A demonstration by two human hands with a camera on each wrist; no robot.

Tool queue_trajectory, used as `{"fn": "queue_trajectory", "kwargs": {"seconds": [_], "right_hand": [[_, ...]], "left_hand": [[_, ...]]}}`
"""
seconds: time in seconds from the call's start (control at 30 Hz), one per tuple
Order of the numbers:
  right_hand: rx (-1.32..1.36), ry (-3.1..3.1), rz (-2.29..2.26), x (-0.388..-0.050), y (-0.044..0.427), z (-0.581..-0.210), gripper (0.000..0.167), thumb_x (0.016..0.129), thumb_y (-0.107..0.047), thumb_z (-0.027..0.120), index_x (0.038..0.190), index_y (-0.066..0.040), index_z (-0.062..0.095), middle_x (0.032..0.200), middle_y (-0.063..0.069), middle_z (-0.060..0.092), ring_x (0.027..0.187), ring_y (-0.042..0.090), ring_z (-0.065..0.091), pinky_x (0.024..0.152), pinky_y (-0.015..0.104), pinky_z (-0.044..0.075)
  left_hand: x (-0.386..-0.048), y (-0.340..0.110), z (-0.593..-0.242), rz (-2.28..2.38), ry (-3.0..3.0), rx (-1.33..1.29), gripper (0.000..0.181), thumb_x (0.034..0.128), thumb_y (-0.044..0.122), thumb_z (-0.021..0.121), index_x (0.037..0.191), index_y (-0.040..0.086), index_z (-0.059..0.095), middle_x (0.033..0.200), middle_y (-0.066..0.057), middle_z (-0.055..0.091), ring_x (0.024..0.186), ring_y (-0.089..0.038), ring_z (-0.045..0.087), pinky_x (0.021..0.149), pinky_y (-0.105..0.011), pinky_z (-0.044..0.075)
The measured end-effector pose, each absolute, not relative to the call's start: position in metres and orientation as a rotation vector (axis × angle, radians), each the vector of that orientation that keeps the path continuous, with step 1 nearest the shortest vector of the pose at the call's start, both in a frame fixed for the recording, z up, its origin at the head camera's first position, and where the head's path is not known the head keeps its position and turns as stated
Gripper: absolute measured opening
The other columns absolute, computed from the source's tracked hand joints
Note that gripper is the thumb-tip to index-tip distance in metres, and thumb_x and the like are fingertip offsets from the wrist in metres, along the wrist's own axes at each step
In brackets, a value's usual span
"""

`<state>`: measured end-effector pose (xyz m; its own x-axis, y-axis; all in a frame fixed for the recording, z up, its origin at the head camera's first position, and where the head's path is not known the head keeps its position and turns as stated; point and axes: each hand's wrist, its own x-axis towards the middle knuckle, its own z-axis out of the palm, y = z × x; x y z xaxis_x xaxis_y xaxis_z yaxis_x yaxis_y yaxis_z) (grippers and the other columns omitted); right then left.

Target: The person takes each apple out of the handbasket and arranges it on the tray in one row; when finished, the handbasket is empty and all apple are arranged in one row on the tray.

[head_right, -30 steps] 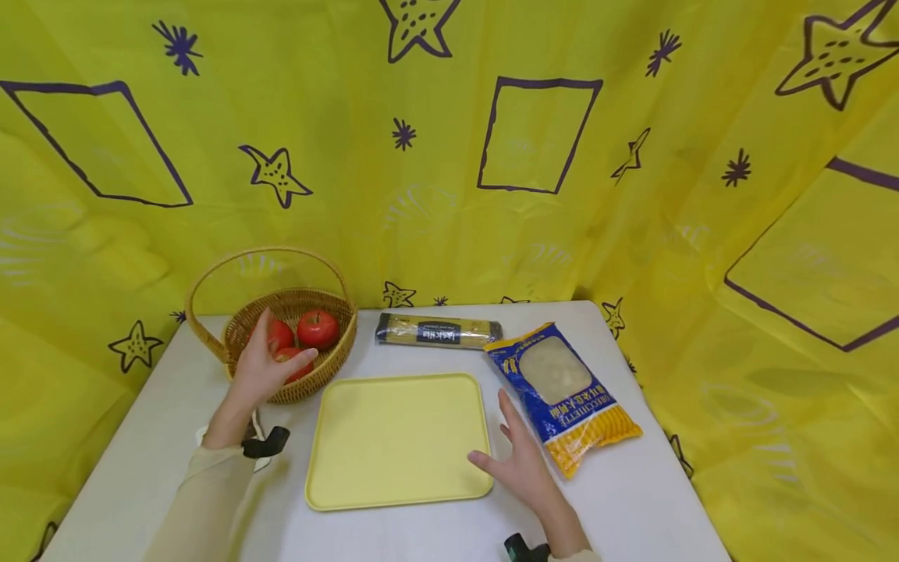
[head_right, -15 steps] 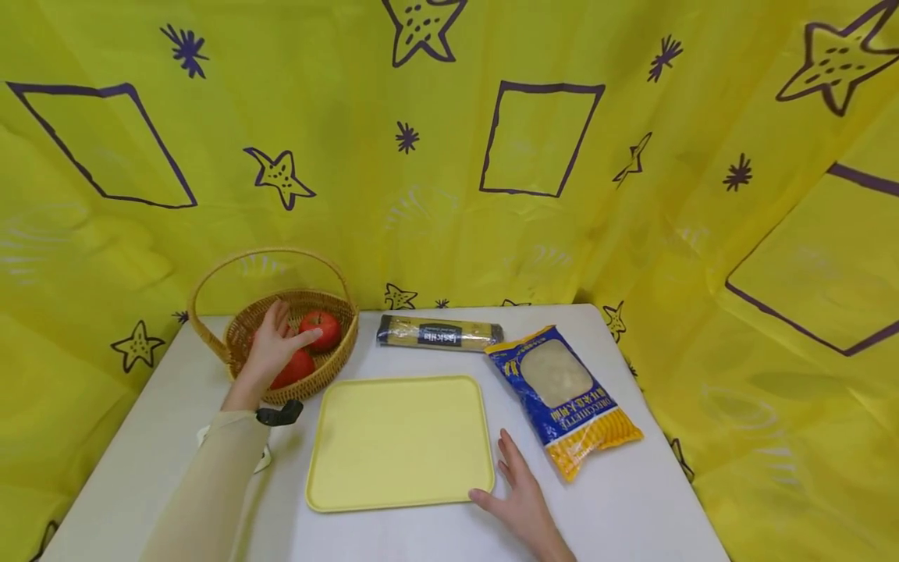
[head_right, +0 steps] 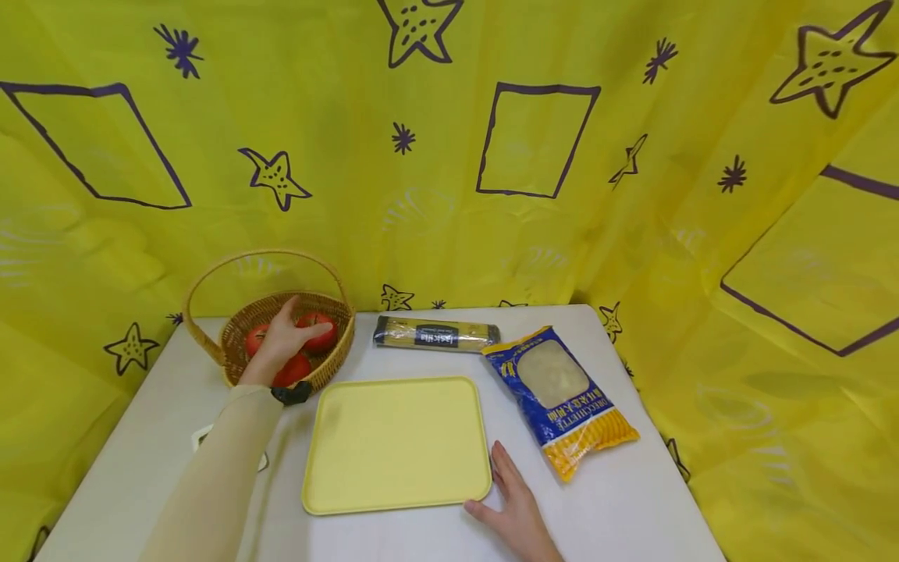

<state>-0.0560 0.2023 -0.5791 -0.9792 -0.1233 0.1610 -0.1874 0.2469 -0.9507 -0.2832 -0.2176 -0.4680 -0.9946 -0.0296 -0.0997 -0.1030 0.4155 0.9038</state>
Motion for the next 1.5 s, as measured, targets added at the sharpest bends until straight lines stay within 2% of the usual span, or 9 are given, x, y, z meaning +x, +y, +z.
{"fn": "queue_trajectory", "kwargs": {"seconds": [0.2,0.4,0.5,0.7,0.87,1.0,1.1,1.37,1.5], "right_hand": [[0.291,-2.464,1.861,-0.056,0.202,-0.579,0.092,0.072,-0.007,0.086,0.145,0.012,0.033,0.153,0.026,0.025,0.131,-0.001,0.032,0.100,0.017,0.031],[0.272,-2.516,1.842,-0.056,0.201,-0.576,0.091,0.073,-0.011,0.087,0.145,0.011,0.035,0.155,0.022,0.024,0.133,0.026,0.034,0.099,0.018,0.033],[0.267,-2.532,1.825,-0.056,0.201,-0.576,0.091,0.074,-0.013,0.086,0.145,0.011,0.035,0.155,0.022,0.024,0.132,0.032,0.034,0.099,0.018,0.033],[0.284,-2.596,1.712,-0.058,0.202,-0.579,0.087,0.075,-0.014,0.085,0.143,0.011,0.037,0.155,0.022,0.025,0.135,0.027,0.031,0.098,0.018,0.034],[0.323,-2.634,1.611,-0.058,0.201,-0.579,0.085,0.075,-0.016,0.085,0.142,0.010,0.040,0.154,0.022,0.027,0.133,0.030,0.034,0.098,0.022,0.037],[0.339,-2.631,1.583,-0.057,0.200,-0.577,0.084,0.076,-0.017,0.085,0.141,0.011,0.041,0.153,0.022,0.029,0.132,0.034,0.035,0.098,0.027,0.039],[0.326,-2.634,1.589,-0.057,0.200,-0.576,0.084,0.075,-0.016,0.085,0.141,0.011,0.041,0.153,0.022,0.029,0.133,0.033,0.034,0.098,0.027,0.040],[0.290,-2.676,1.566,-0.057,0.200,-0.578,0.086,0.075,-0.017,0.085,0.143,0.011,0.040,0.155,0.020,0.027,0.135,0.030,0.031,0.098,0.021,0.037],[0.278,-2.672,1.582,-0.058,0.200,-0.578,0.085,0.074,-0.014,0.085,0.142,0.011,0.040,0.155,0.019,0.027,0.135,0.028,0.032,0.098,0.026,0.039]], "left_hand": [[-0.293,-0.215,-0.469,1.561,2.614,-0.128,0.115,0.0798,0.045,0.080,0.158,0.009,0.003,0.160,-0.019,0.010,0.143,-0.040,0.012,0.112,-0.056,0.018],[-0.297,-0.213,-0.472,1.394,2.696,-0.120,0.108,0.0846,0.034,0.077,0.156,0.002,0.003,0.157,-0.026,0.015,0.141,-0.043,0.016,0.112,-0.055,0.019],[-0.298,-0.212,-0.472,1.325,2.725,-0.102,0.104,0.0859,0.030,0.075,0.154,-0.004,0.004,0.154,-0.030,0.017,0.140,-0.046,0.018,0.112,-0.054,0.019],[-0.302,-0.211,-0.471,1.210,2.751,-0.086,0.102,0.0865,0.028,0.073,0.151,-0.011,0.004,0.151,-0.036,0.019,0.138,-0.049,0.020,0.111,-0.054,0.020],[-0.304,-0.211,-0.471,1.110,2.800,-0.048,0.098,0.0850,0.024,0.074,0.146,-0.019,0.010,0.145,-0.041,0.026,0.133,-0.052,0.026,0.110,-0.054,0.024],[-0.303,-0.210,-0.472,1.030,2.845,-0.047,0.080,0.0834,0.024,0.075,0.134,-0.021,0.032,0.130,-0.041,0.044,0.122,-0.051,0.042,0.105,-0.052,0.033],[-0.303,-0.210,-0.473,0.996,2.854,-0.059,0.070,0.0826,0.026,0.076,0.122,-0.020,0.041,0.120,-0.038,0.051,0.113,-0.050,0.048,0.100,-0.052,0.038],[-0.305,-0.209,-0.472,0.955,2.869,-0.038,0.067,0.0804,0.027,0.078,0.116,-0.020,0.046,0.114,-0.037,0.054,0.107,-0.049,0.052,0.096,-0.052,0.041],[-0.305,-0.211,-0.473,0.971,2.884,-0.037,0.068,0.0794,0.027,0.079,0.116,-0.020,0.046,0.115,-0.038,0.053,0.108,-0.050,0.051,0.097,-0.053,0.040]]}}
